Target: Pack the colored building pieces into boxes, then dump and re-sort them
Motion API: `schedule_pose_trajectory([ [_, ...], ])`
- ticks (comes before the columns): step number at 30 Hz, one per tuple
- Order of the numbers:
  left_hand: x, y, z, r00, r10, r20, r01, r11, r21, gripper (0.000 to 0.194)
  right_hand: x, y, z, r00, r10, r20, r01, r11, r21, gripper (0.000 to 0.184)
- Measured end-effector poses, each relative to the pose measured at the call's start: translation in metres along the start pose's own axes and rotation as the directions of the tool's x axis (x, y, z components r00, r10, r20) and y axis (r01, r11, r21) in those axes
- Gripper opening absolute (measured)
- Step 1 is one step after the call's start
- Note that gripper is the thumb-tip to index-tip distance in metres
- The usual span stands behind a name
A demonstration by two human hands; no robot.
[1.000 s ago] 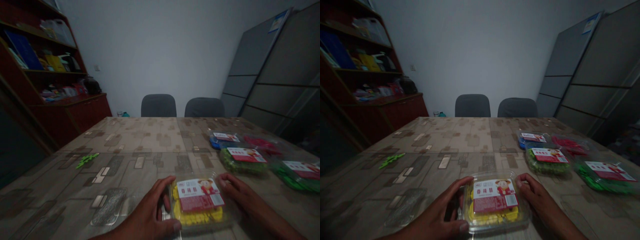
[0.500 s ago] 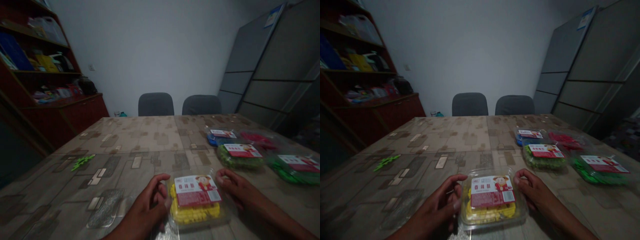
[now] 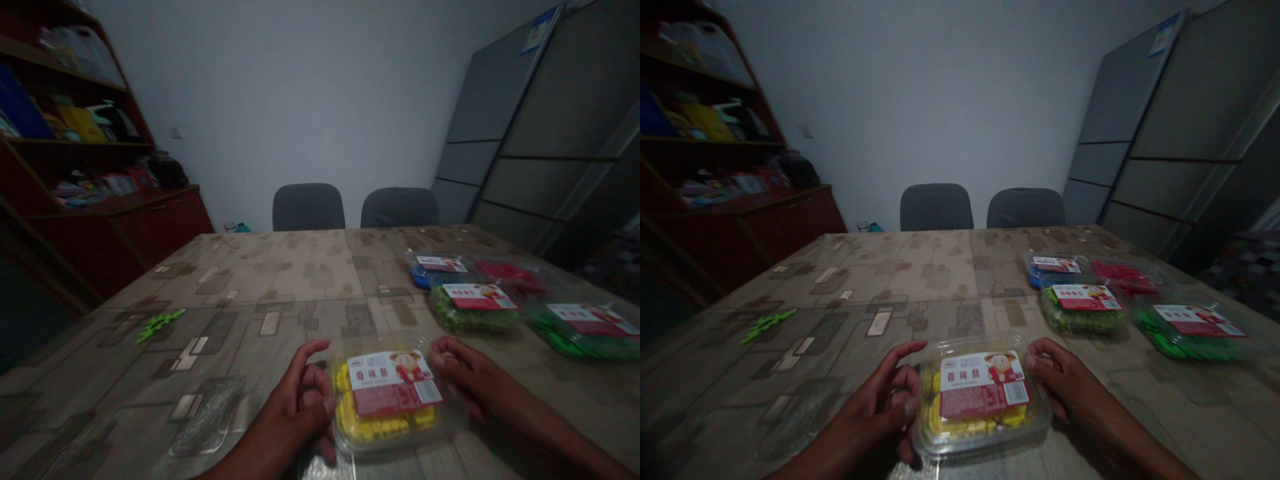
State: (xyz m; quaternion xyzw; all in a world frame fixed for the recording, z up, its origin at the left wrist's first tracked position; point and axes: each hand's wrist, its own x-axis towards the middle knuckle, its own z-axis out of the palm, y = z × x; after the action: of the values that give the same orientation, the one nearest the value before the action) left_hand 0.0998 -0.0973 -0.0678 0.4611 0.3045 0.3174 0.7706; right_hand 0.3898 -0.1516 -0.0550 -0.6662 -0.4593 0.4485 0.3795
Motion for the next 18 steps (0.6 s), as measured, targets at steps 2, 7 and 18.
schedule_pose_trajectory([
  [2, 0.001, 0.0, 0.0, 0.999, -0.004, -0.044, 0.004, 1.0, 0.014, 0.074, 0.0, -0.001, 0.0, 1.0, 0.0, 0.005, 0.0, 1.0, -0.012, 0.054],
  [7, 0.009, 0.001, 0.002, 0.997, -0.022, -0.068, 0.025, 0.999, 0.035, 0.079, 0.0, -0.002, 0.0, 1.0, 0.003, 0.015, -0.004, 1.0, 0.017, 0.054],
  [18, 0.015, -0.004, 0.001, 0.996, 0.001, -0.094, -0.001, 1.0, 0.003, 0.059, -0.002, -0.005, 0.008, 0.999, 0.035, -0.032, -0.033, 0.997, 0.066, 0.058],
])
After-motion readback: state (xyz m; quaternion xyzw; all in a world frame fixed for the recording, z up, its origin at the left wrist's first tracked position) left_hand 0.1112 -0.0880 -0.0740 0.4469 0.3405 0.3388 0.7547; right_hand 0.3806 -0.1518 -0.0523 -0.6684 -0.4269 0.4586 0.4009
